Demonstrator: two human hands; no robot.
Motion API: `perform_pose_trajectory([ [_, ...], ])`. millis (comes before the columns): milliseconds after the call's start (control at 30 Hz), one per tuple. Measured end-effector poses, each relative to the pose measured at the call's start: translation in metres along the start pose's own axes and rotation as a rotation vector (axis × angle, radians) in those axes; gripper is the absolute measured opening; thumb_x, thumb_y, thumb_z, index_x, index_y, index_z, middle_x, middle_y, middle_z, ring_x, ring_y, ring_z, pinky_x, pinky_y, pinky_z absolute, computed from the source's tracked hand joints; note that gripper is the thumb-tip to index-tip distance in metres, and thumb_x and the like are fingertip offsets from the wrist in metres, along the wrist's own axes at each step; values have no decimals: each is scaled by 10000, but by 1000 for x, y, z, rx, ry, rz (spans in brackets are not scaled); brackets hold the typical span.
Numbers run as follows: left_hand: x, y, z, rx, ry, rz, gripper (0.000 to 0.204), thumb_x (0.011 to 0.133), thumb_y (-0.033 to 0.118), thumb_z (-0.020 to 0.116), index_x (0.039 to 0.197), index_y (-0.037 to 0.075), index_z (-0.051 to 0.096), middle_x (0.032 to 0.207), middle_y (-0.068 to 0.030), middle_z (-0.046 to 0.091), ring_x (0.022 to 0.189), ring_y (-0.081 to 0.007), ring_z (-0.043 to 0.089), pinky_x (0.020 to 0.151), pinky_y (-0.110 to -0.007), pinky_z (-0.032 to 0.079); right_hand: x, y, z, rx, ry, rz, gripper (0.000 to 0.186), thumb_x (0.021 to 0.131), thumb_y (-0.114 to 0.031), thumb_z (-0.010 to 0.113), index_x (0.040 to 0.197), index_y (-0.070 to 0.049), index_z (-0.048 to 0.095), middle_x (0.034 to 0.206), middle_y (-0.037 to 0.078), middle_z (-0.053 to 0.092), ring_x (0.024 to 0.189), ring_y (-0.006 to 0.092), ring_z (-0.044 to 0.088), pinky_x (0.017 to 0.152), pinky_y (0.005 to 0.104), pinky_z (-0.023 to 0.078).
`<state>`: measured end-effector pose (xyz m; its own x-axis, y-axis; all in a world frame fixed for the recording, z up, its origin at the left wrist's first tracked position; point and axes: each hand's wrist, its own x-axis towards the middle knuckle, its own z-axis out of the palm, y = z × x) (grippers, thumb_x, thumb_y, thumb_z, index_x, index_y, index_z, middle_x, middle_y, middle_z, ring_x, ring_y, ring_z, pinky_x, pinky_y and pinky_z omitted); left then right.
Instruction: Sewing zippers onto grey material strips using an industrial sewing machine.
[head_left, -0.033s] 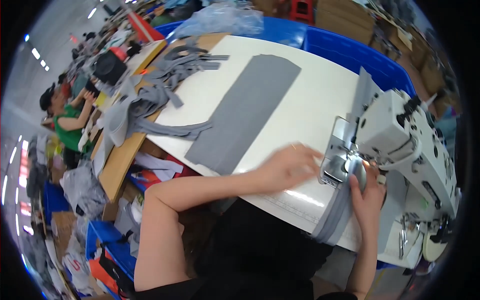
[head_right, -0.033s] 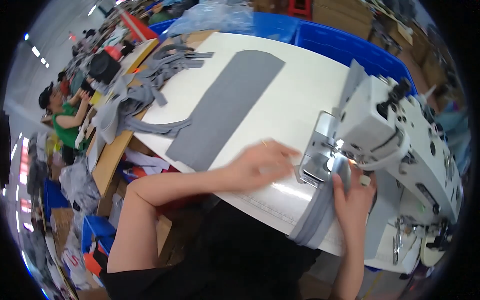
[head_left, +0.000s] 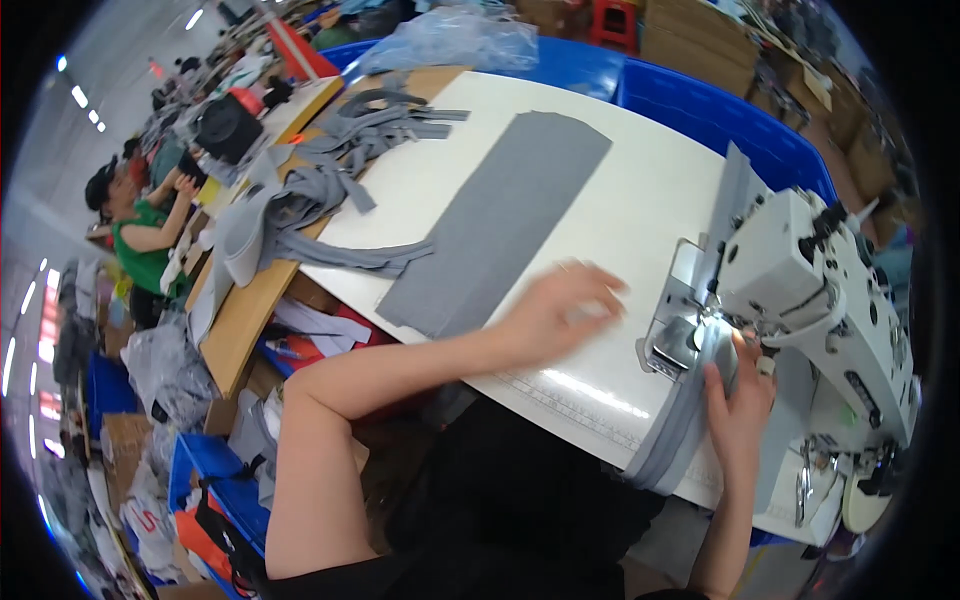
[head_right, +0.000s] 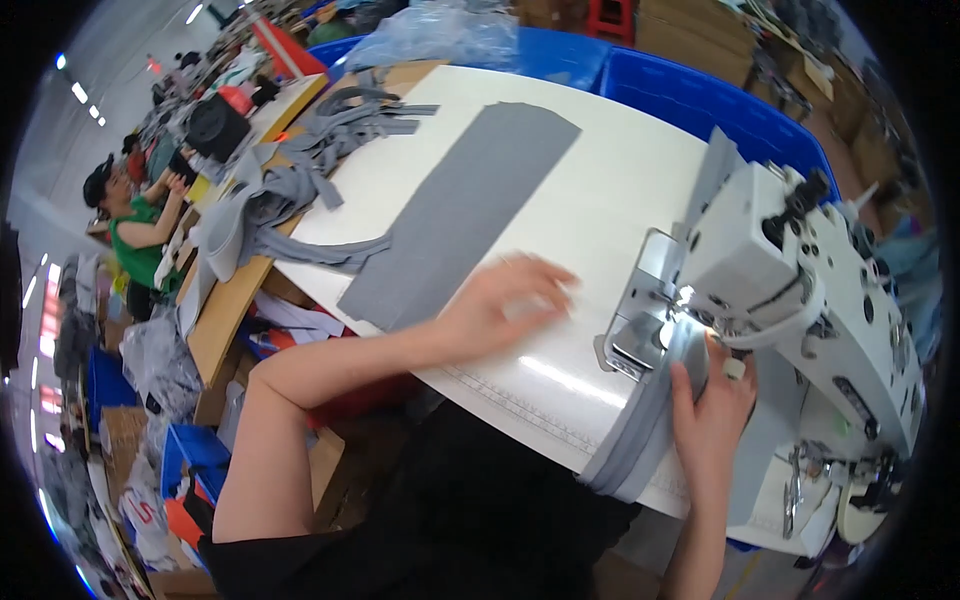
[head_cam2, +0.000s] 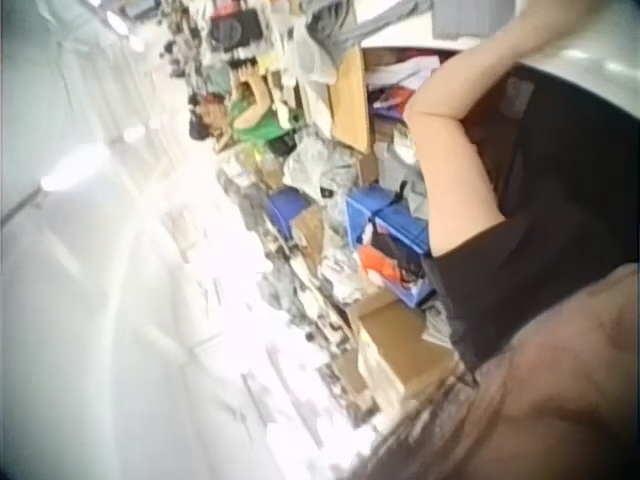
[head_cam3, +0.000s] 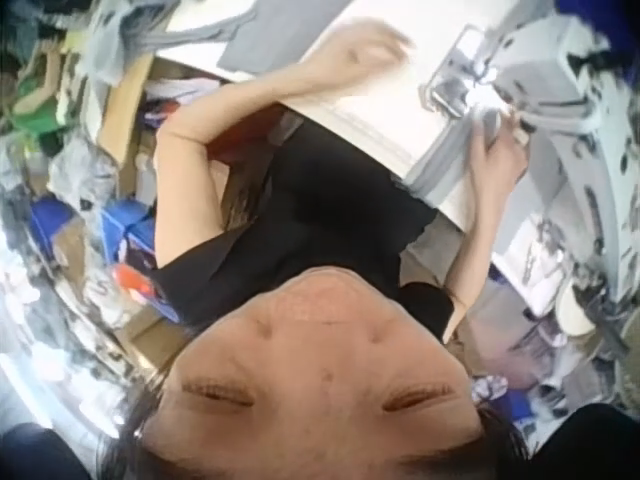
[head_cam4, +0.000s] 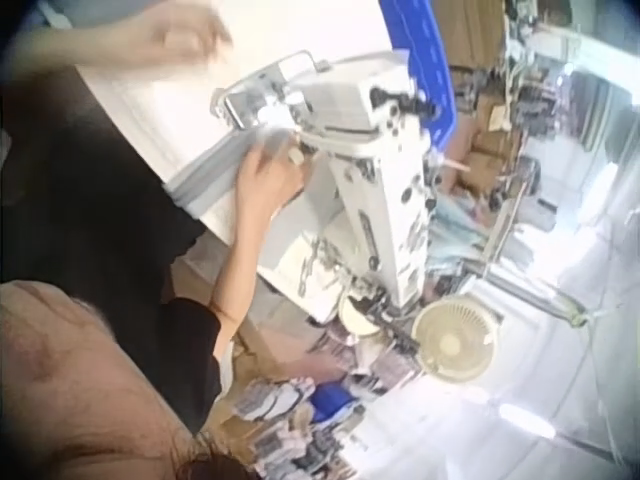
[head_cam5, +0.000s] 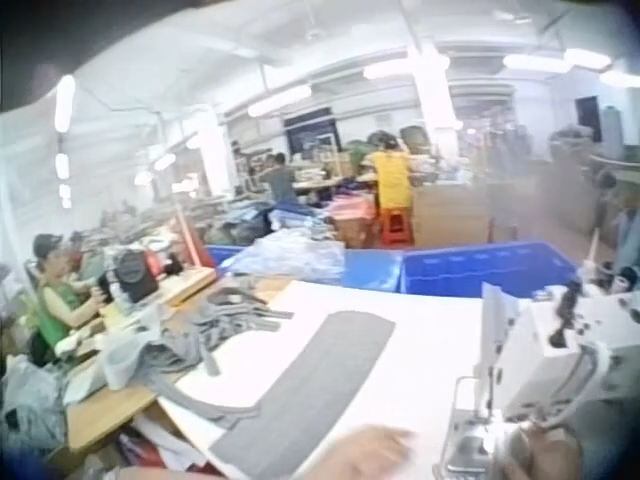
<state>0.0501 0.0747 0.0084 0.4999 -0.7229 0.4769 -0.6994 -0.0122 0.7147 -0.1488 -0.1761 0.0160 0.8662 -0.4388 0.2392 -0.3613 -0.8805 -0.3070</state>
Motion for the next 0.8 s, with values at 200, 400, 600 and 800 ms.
perform_pose_trajectory([
  [200,-31,-47,-141,419,398,-427,130,927,138,755,1023,51,762,961,-52,750,870,-183,678,891,-343,518,-49,7,-29,133,54,22,454,996,-194,661,1411,-25,588,1497,186,529,1413,402,442,1181,492,326],
  [400,-102,-53,-226,610,83,-570,563,717,337,922,1188,90,738,1110,-139,707,1042,-294,655,909,-399,522,-61,16,-41,219,72,35,388,1011,-136,632,1377,-12,603,1503,170,526,1400,351,472,1179,459,333],
  [600,-145,-63,-236,611,361,-427,417,755,277,917,1071,73,738,952,-57,657,857,-177,583,755,-312,478,-68,30,-41,245,130,-31,354,1053,-150,606,1377,-6,615,1485,162,558,1388,314,510,1189,417,338],
  [800,-210,-35,-234,220,626,-601,167,920,137,817,877,26,700,752,68,632,647,1,492,586,-188,372,-77,36,-63,183,291,-157,345,1020,-197,681,1263,48,687,1304,245,662,1215,398,615,1059,499,473],
])
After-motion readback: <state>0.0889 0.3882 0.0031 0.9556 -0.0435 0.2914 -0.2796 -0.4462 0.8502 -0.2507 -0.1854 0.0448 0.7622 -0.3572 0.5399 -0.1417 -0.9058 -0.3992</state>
